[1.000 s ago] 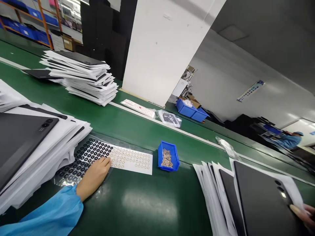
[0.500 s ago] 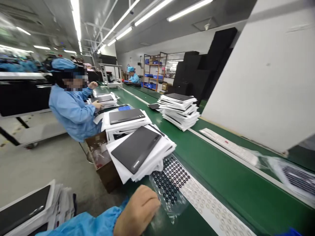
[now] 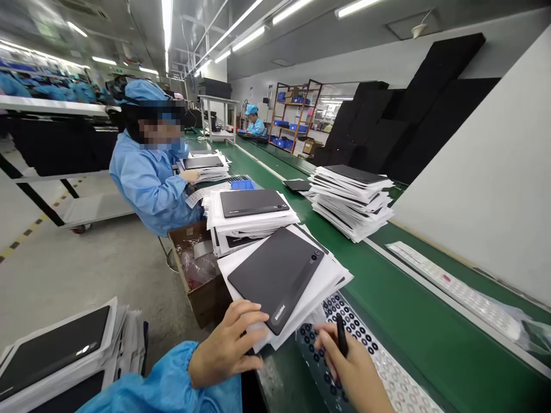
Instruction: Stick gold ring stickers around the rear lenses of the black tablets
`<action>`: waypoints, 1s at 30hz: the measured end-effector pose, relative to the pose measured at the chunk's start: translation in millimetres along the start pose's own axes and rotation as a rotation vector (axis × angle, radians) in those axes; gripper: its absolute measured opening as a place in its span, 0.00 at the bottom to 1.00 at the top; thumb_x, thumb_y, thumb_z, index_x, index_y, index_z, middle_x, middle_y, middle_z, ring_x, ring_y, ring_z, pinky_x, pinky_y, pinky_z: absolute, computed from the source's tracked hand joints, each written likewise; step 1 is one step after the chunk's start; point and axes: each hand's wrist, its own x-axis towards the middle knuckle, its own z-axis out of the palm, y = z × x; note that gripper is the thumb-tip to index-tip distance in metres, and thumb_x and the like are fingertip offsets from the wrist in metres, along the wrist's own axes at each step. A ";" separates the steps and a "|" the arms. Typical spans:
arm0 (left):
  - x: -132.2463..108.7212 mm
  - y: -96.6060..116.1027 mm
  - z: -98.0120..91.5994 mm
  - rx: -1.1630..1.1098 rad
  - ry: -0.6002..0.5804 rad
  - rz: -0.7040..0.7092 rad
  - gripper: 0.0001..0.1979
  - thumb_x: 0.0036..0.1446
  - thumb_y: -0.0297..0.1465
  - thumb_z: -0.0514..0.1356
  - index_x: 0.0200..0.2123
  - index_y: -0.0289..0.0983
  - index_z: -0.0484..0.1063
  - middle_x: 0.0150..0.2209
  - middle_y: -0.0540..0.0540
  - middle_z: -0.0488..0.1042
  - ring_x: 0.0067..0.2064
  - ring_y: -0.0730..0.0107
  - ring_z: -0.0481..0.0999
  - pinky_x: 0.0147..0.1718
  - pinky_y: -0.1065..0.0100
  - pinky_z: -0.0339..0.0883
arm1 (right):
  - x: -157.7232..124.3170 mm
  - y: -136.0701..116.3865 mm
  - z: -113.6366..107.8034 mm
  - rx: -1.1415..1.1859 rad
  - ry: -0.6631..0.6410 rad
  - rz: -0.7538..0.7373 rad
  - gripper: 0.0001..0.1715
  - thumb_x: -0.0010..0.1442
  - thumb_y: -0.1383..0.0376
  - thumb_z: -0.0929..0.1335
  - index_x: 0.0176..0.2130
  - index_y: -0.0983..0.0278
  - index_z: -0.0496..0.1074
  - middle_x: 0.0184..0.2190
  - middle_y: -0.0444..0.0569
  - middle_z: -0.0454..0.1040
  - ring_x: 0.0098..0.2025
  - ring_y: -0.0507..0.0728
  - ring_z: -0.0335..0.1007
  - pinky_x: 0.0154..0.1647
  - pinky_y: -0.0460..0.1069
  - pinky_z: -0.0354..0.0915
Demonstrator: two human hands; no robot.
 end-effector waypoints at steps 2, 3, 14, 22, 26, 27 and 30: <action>-1.8 -8.9 -0.7 -0.008 0.040 0.059 0.10 0.68 0.31 0.49 0.39 0.34 0.68 0.44 0.40 0.75 0.52 0.60 0.68 0.52 0.55 0.61 | 26.9 -15.8 6.6 0.122 -0.101 0.084 0.27 0.48 0.42 0.65 0.24 0.62 0.68 0.12 0.40 0.61 0.13 0.51 0.54 0.17 0.47 0.54; -0.7 -12.8 -0.7 -0.030 0.069 0.071 0.09 0.68 0.26 0.49 0.38 0.34 0.68 0.43 0.41 0.76 0.51 0.61 0.69 0.52 0.56 0.61 | 35.9 -22.1 8.5 0.141 -0.121 0.104 0.27 0.46 0.41 0.66 0.22 0.62 0.66 0.11 0.40 0.60 0.13 0.50 0.52 0.17 0.47 0.52; 40.4 -14.1 -11.5 -0.620 0.174 -0.260 0.07 0.65 0.26 0.51 0.38 0.37 0.69 0.40 0.45 0.77 0.42 0.67 0.76 0.52 0.59 0.59 | 36.5 -44.9 18.3 0.235 -0.133 0.143 0.35 0.44 0.36 0.66 0.21 0.65 0.67 0.14 0.44 0.65 0.12 0.47 0.51 0.15 0.45 0.46; 49.4 -3.9 -4.9 -0.643 0.214 -0.394 0.09 0.65 0.25 0.51 0.34 0.38 0.69 0.35 0.49 0.78 0.40 0.69 0.77 0.49 0.64 0.61 | 37.2 -42.5 23.2 0.365 0.045 0.100 0.30 0.44 0.39 0.70 0.26 0.62 0.62 0.15 0.36 0.54 0.17 0.47 0.47 0.18 0.45 0.46; 54.7 -2.0 -1.6 -0.600 0.224 -0.386 0.09 0.65 0.25 0.52 0.36 0.38 0.71 0.34 0.50 0.78 0.40 0.70 0.77 0.49 0.66 0.63 | 30.8 -41.2 25.8 0.443 -0.016 0.096 0.30 0.44 0.42 0.71 0.29 0.63 0.64 0.17 0.36 0.55 0.17 0.46 0.44 0.18 0.44 0.44; 55.5 -1.4 -0.9 -0.592 0.223 -0.382 0.09 0.65 0.26 0.52 0.36 0.38 0.71 0.34 0.50 0.78 0.40 0.70 0.77 0.49 0.66 0.64 | 29.5 -40.2 26.6 0.461 -0.045 0.105 0.29 0.44 0.42 0.72 0.28 0.63 0.64 0.17 0.36 0.55 0.17 0.46 0.43 0.17 0.44 0.43; 56.4 1.5 1.7 -0.566 0.214 -0.382 0.09 0.65 0.26 0.52 0.35 0.38 0.71 0.33 0.51 0.78 0.40 0.71 0.78 0.48 0.67 0.65 | 26.3 -34.6 29.2 0.500 -0.099 0.134 0.28 0.41 0.44 0.72 0.26 0.64 0.64 0.18 0.37 0.57 0.16 0.45 0.42 0.17 0.44 0.42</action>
